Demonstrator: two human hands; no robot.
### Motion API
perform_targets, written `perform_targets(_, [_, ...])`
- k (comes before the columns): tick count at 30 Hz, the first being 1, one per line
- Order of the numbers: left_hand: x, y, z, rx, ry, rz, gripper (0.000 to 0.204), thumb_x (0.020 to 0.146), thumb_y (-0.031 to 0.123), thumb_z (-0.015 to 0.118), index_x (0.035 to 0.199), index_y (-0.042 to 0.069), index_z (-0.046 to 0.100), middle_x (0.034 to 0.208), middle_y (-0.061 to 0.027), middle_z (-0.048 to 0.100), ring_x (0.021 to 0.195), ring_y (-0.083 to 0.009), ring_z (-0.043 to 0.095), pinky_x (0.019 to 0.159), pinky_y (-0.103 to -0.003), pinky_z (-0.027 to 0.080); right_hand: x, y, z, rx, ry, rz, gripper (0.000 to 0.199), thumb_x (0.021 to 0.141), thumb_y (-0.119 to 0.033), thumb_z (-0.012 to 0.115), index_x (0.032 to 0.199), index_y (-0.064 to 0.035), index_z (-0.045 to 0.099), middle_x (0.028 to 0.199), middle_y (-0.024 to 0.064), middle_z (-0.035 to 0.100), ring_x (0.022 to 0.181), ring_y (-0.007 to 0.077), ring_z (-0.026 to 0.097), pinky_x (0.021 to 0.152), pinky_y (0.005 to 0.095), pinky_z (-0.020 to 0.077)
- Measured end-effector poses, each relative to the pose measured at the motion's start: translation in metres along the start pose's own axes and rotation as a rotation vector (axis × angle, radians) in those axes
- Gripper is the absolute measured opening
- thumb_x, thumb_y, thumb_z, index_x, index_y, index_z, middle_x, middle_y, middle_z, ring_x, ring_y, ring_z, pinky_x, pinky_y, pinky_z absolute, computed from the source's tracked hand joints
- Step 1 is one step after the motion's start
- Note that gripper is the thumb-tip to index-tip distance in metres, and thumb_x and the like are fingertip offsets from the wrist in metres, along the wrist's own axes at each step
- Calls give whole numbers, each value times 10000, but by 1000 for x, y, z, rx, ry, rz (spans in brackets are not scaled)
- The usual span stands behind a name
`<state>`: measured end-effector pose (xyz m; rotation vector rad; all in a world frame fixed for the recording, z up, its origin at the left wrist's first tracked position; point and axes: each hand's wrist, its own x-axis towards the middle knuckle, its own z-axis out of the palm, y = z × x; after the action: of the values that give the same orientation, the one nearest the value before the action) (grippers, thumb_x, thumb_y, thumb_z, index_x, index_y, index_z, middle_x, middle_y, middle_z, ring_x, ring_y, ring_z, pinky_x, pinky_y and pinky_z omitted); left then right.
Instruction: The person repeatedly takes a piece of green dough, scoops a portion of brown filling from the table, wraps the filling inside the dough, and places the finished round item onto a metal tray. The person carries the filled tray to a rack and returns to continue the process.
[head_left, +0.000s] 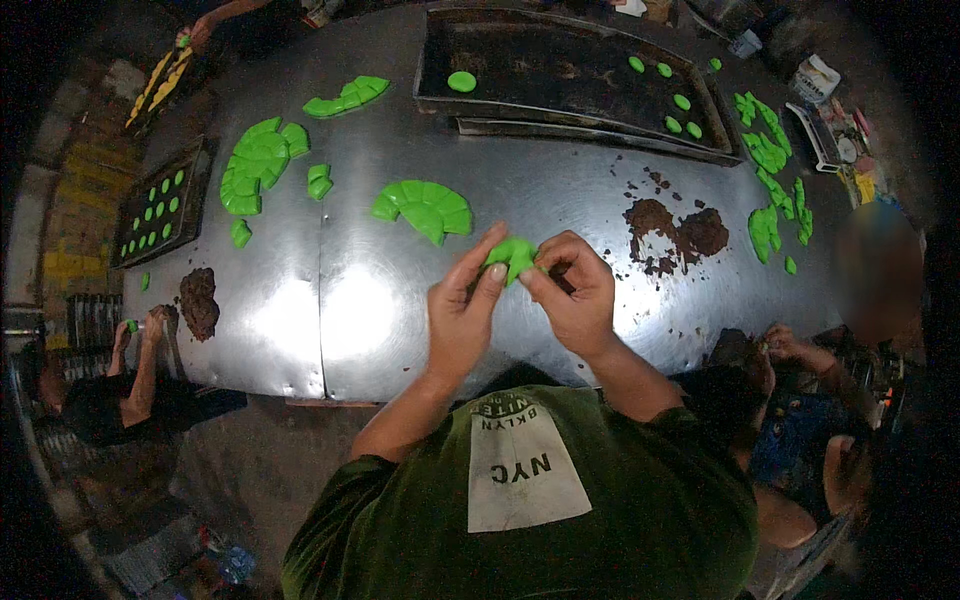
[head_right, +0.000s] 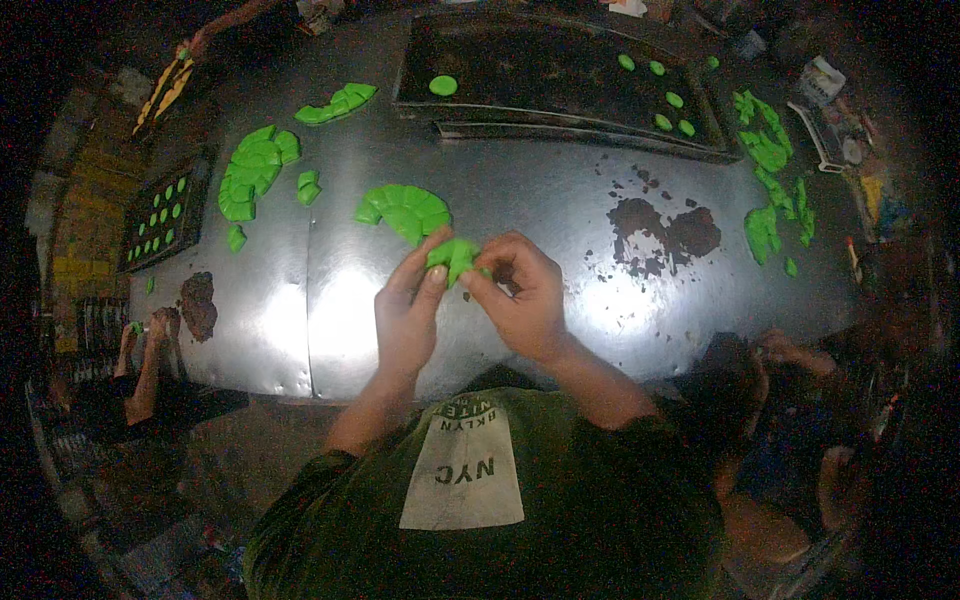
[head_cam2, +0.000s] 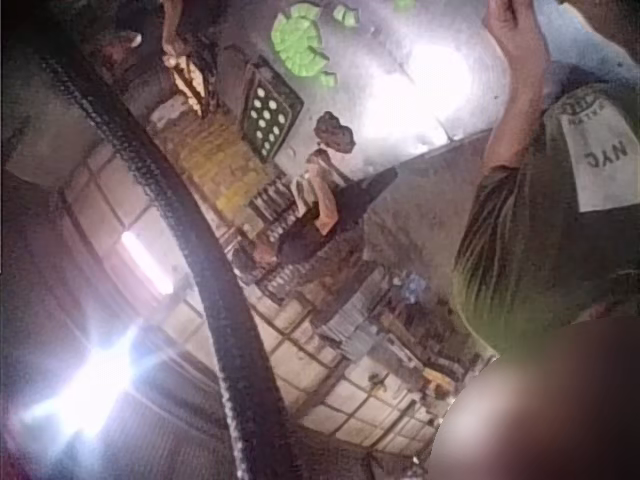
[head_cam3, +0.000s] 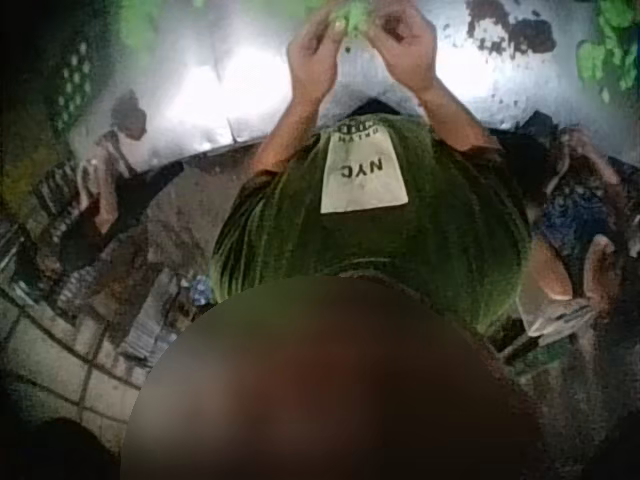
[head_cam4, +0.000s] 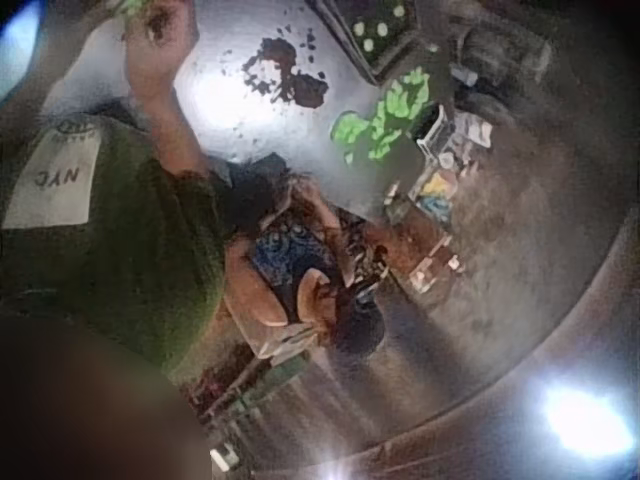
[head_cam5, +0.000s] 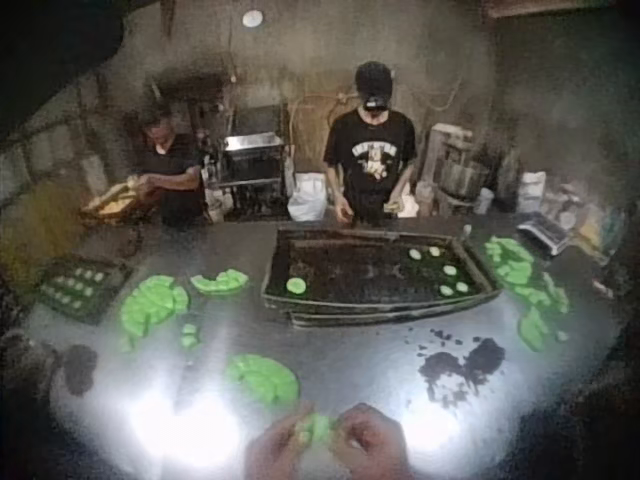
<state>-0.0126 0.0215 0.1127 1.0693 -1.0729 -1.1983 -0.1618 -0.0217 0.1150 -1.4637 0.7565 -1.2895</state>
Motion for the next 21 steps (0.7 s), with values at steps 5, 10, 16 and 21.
perform_targets(5, [-36,23,12,283,-122,257,794,985,216,550,1519,-30,17,1598,-225,46,1466,-324,119,1168,-413,177,-25,-9,29,-585,28,-414,232,783,45,690,1006,16,633,1027,183,576,853,303,627,670,340,525])
perform_targets(10, [-46,44,-20,-369,-345,-25,744,970,253,578,1512,4,132,1548,-202,219,1418,-296,259,1133,-412,275,-38,-38,25,-654,111,-561,216,825,-7,685,1034,14,639,982,170,590,803,306,633,672,365,541])
perform_targets(16, [-61,47,-17,-359,43,-92,360,954,158,615,1265,28,488,1264,-120,541,1116,-213,571,961,-365,481,-50,-80,22,-396,-160,-323,260,824,-25,707,1066,31,629,905,159,597,779,271,632,672,325,532])
perform_targets(21, [-64,51,-23,-497,-160,-152,206,982,139,563,1141,8,553,1141,-109,600,1010,-186,619,912,-321,520,-45,-98,12,-516,-314,-535,332,844,-71,698,1150,11,600,1042,183,563,847,313,631,688,351,537])
